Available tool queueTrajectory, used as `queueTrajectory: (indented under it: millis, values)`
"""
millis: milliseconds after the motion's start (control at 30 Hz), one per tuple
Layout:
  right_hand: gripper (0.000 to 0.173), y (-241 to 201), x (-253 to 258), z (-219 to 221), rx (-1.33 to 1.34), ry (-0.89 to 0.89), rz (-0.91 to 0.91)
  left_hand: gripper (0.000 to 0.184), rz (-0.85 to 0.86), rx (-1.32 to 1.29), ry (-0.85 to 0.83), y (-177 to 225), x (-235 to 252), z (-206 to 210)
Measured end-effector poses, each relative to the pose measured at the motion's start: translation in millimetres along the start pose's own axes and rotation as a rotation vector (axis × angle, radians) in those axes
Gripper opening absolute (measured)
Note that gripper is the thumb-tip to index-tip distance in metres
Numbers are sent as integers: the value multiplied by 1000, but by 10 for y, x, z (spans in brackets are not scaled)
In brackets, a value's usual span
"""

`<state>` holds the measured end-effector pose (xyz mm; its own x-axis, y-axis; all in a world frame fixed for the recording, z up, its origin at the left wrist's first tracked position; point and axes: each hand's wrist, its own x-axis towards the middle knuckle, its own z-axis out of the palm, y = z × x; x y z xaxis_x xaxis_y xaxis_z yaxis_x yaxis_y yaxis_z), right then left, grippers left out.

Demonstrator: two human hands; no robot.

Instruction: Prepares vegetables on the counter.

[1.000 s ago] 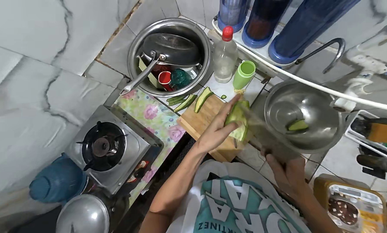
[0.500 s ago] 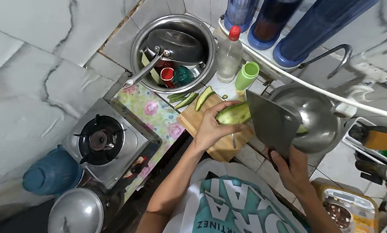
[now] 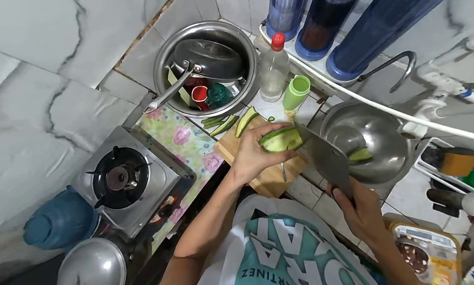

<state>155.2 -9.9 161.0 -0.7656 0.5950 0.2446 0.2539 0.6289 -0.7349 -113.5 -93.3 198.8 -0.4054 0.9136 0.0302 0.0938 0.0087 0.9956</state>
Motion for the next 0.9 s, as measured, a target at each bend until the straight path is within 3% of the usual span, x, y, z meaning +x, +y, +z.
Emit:
queueTrajectory:
  millis: [300,500,900]
  values:
    - [45,-62,120,12,45,1,-16,46,-53,17,-158,-56,-12,85]
    - [44,-68,98,-35,65,-35,-10,40,-40,-110,-213,-54,-16,8]
    - [38,-116,175,-107,123,-91,-98,23,-27,-322,-504,-181,124,-7]
